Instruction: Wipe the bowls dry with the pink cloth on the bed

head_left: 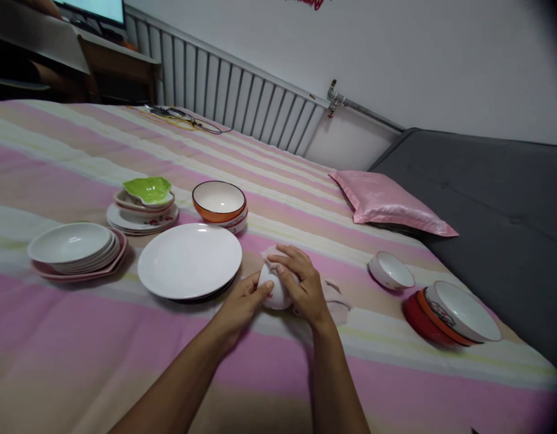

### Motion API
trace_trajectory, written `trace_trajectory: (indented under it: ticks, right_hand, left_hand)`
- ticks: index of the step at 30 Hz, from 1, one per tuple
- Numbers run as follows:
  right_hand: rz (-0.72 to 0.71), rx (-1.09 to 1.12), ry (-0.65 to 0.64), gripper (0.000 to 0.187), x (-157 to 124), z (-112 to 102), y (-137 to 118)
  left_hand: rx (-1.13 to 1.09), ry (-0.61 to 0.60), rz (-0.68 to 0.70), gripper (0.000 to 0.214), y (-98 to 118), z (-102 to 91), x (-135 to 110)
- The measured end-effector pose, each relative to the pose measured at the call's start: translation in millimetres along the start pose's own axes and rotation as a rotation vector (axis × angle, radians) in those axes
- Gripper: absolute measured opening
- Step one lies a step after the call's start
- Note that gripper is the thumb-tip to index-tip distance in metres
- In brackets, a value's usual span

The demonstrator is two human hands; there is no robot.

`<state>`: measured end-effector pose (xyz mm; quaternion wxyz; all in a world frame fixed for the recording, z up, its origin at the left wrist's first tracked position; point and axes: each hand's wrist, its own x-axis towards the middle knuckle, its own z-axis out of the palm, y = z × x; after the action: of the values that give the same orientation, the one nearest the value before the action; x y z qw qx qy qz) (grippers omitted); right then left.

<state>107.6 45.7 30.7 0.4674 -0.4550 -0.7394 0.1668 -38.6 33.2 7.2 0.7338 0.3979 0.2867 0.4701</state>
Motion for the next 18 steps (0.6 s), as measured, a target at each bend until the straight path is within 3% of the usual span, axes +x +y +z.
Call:
trace_trajectory:
  ticks: [6, 14, 18]
  right_hand:
    - [-0.021, -0.078, -0.104, 0.017, -1.2, 3.4, -6.3]
    - [0.01, -0.054, -0.037, 0.027, -0.5, 1.4, 2.7]
    - [0.036, 0.015, -0.091, 0.031, -1.3, -4.3, 2.3]
  left_hand:
    - [-0.054, 0.056, 0.03, 0.047, -3.3, -2.8, 2.7]
    - [-0.067, 0.059, -0.016, 0.049, -1.4, 0.9, 2.6]
    - [-0.121, 0.097, -0.007, 0.041, -2.9, -1.3, 3.1]
